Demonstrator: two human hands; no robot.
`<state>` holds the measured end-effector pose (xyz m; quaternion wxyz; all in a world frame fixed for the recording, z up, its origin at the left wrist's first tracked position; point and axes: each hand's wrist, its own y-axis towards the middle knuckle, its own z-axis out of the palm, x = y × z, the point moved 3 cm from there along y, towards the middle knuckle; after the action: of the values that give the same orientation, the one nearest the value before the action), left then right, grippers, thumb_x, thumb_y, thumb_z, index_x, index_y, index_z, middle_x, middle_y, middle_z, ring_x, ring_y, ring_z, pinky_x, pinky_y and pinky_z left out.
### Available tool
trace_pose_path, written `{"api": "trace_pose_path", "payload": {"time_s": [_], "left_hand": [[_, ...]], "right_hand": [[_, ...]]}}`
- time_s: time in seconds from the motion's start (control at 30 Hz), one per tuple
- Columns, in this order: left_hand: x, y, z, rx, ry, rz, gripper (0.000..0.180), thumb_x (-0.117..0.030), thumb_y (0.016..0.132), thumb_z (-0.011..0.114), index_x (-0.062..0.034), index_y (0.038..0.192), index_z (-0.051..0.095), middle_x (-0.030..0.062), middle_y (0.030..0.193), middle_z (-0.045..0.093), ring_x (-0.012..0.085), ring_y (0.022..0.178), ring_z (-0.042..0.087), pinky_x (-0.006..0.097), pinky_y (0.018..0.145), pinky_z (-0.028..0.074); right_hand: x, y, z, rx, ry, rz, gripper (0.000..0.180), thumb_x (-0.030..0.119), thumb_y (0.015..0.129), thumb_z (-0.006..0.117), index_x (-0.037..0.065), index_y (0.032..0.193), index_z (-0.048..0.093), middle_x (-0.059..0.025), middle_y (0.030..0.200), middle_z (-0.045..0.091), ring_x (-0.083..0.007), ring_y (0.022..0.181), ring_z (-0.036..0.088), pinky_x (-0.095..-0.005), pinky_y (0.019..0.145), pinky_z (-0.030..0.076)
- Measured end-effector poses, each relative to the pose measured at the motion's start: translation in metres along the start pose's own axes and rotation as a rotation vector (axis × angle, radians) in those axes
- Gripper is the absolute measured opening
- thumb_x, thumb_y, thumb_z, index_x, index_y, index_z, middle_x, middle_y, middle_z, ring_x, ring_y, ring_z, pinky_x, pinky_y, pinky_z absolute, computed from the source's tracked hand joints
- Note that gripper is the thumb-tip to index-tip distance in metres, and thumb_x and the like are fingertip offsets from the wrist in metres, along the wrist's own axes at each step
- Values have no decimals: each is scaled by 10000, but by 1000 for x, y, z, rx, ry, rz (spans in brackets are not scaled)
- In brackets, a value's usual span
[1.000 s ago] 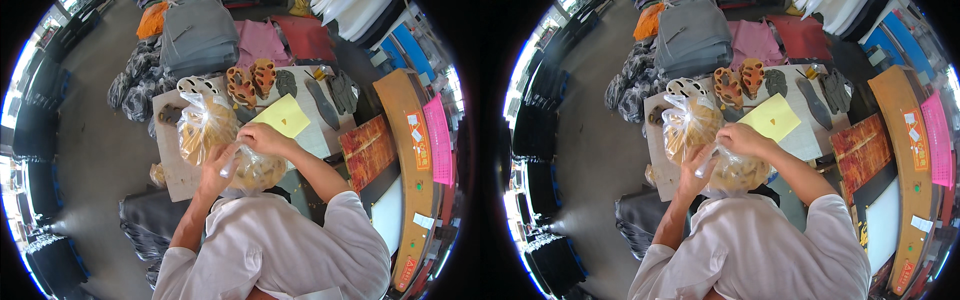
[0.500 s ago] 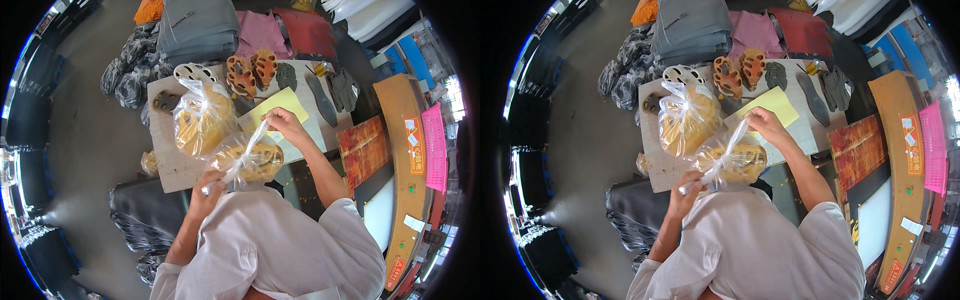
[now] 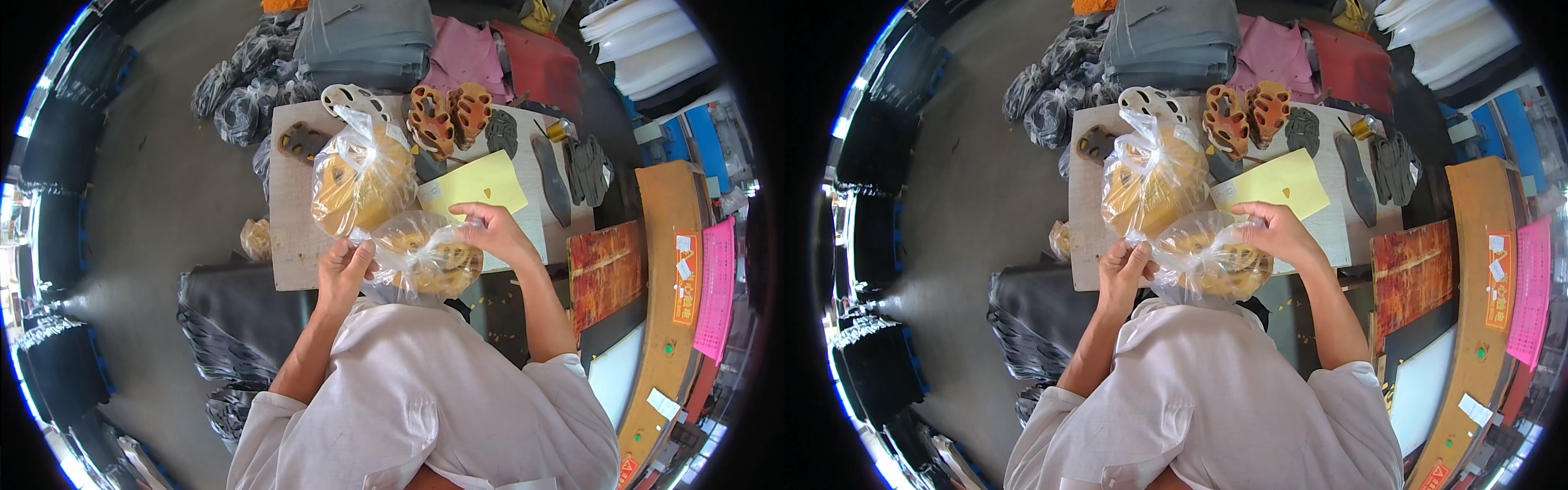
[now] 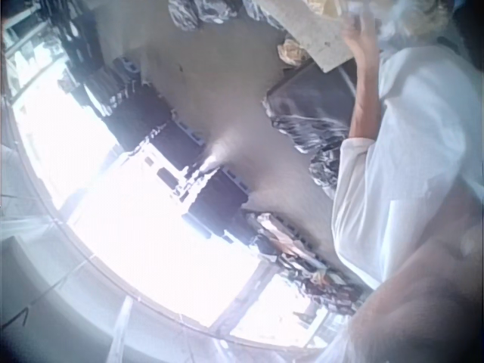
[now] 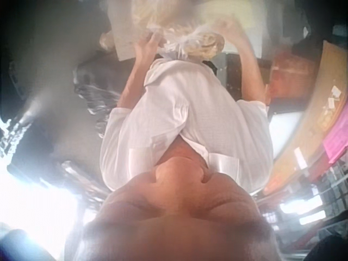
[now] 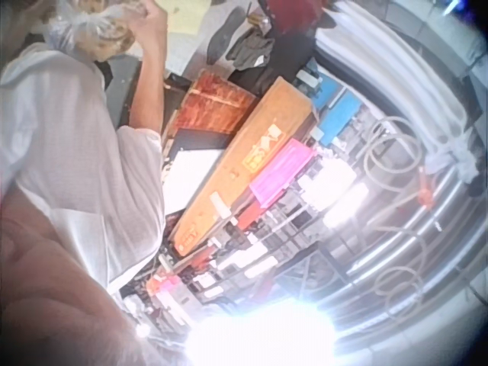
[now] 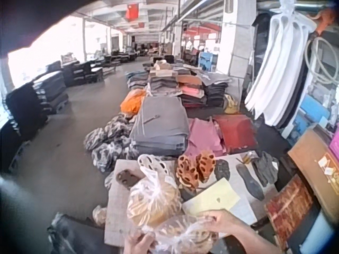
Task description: The person trims the edges of yellow decorative cutouts using scissors, then stacks and aligns them on a workbench. They place the stacked cutouts into a clear plastic bag and tie it shut. The finished package is set aside on the bench.
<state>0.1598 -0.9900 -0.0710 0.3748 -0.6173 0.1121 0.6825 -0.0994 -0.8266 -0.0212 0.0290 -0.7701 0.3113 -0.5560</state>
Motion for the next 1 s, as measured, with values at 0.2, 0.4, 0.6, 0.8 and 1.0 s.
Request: {"api": "trace_pose_path", "payload": {"time_s": [0.2, 0.4, 0.6, 0.8, 1.0], "left_hand": [[-2, -4, 9, 89, 8, -54, 155, -90, 1046, 568, -17, 1056, 704, 77, 804, 726, 115, 666, 653, 277, 595, 532], [0, -3, 10, 51, -49, -130, 243, -72, 1046, 486, -18, 1235, 628, 101, 916, 723, 148, 680, 677, 299, 617, 566], [5, -16, -7, 91, -250, -7, 450, -68, 988, 601, 47, 1411, 498, 184, 1245, 641, 260, 1060, 695, 390, 878, 611], [19, -23, 4, 63, 217, -37, 414, -115, 970, 716, 56, 1334, 618, 102, 1081, 710, 139, 929, 686, 307, 800, 580], [18, -17, 19, 26, 249, 5, 199, -72, 964, 692, 75, 1097, 684, 95, 958, 738, 112, 788, 697, 289, 715, 614]], "right_hand": [[19, -11, 27, 120, -218, -225, 479, 168, 879, 820, 108, 1344, 717, -79, 999, 650, -191, 925, 637, -332, 850, 527], [22, -6, 39, 29, -57, -95, 487, 82, 922, 695, 78, 1409, 670, -122, 1157, 753, -180, 925, 697, -317, 861, 562], [0, -9, 10, -72, 110, -45, 487, 3, 941, 620, 60, 1423, 661, -82, 1110, 767, -106, 882, 672, -281, 817, 560], [11, -11, 21, -124, -66, -118, 397, 45, 973, 712, 50, 1369, 691, -50, 1049, 771, -97, 861, 666, -283, 780, 566], [23, -9, 67, 180, -297, -246, 395, 298, 895, 799, 150, 1258, 759, -178, 870, 742, -294, 737, 708, -394, 732, 570]]}}
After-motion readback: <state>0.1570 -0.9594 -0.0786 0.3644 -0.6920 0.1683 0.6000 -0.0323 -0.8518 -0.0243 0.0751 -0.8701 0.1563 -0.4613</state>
